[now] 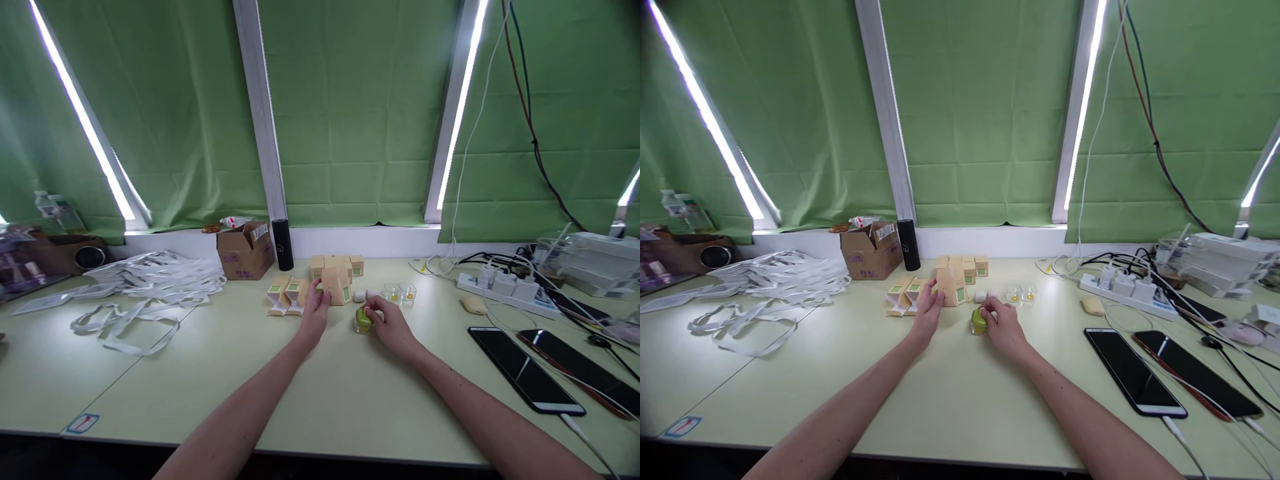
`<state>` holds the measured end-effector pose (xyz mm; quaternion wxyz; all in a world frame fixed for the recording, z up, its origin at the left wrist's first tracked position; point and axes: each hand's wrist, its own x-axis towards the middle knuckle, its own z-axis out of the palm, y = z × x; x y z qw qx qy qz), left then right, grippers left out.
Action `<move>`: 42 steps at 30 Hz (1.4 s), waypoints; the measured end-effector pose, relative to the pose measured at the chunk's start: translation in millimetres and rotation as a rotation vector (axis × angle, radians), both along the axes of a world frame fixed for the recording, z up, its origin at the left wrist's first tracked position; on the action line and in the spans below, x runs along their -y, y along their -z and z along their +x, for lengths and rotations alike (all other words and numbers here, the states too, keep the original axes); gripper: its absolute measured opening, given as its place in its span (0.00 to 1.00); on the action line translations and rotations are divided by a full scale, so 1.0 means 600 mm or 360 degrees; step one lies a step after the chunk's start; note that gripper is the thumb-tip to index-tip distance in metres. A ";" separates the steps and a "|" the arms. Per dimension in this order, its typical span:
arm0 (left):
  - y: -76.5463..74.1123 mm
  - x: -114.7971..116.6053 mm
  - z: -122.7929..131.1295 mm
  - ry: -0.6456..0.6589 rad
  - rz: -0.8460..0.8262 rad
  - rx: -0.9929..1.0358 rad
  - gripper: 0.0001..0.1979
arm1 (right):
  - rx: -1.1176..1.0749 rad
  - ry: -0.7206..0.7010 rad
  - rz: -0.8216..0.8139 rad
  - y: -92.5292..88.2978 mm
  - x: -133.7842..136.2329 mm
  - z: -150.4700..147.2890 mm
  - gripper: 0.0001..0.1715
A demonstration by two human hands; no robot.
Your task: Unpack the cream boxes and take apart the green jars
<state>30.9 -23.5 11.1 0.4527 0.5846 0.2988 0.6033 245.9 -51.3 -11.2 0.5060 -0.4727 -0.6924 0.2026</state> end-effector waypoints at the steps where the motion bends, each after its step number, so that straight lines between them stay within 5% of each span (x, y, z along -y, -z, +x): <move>1: 0.001 -0.002 -0.001 0.0016 -0.0050 0.0067 0.26 | 0.0013 -0.0002 0.0005 -0.001 0.001 -0.001 0.13; 9: 0.007 -0.017 -0.007 0.0329 -0.0338 0.0537 0.18 | -0.0013 0.0024 0.0065 -0.010 0.009 -0.004 0.13; 21: -0.015 0.010 -0.005 0.0523 -0.0401 0.0600 0.18 | -0.0184 -0.0093 -0.0130 -0.063 0.012 -0.011 0.20; 26: -0.010 0.009 0.000 0.0546 -0.0404 0.0657 0.20 | -0.0358 -0.0175 -0.0321 -0.092 -0.007 -0.031 0.31; 33: -0.011 0.008 0.003 0.0382 -0.0325 0.0489 0.26 | -0.0751 -0.0431 -0.0485 -0.112 -0.025 -0.066 0.34; 37: -0.020 0.017 -0.001 0.0133 -0.0090 0.0269 0.25 | -0.0877 -0.0344 -0.0368 -0.104 -0.024 -0.069 0.34; 42: -0.025 0.036 0.002 0.0265 0.0147 -0.0020 0.27 | -0.0880 -0.0196 -0.0273 -0.088 -0.024 -0.056 0.36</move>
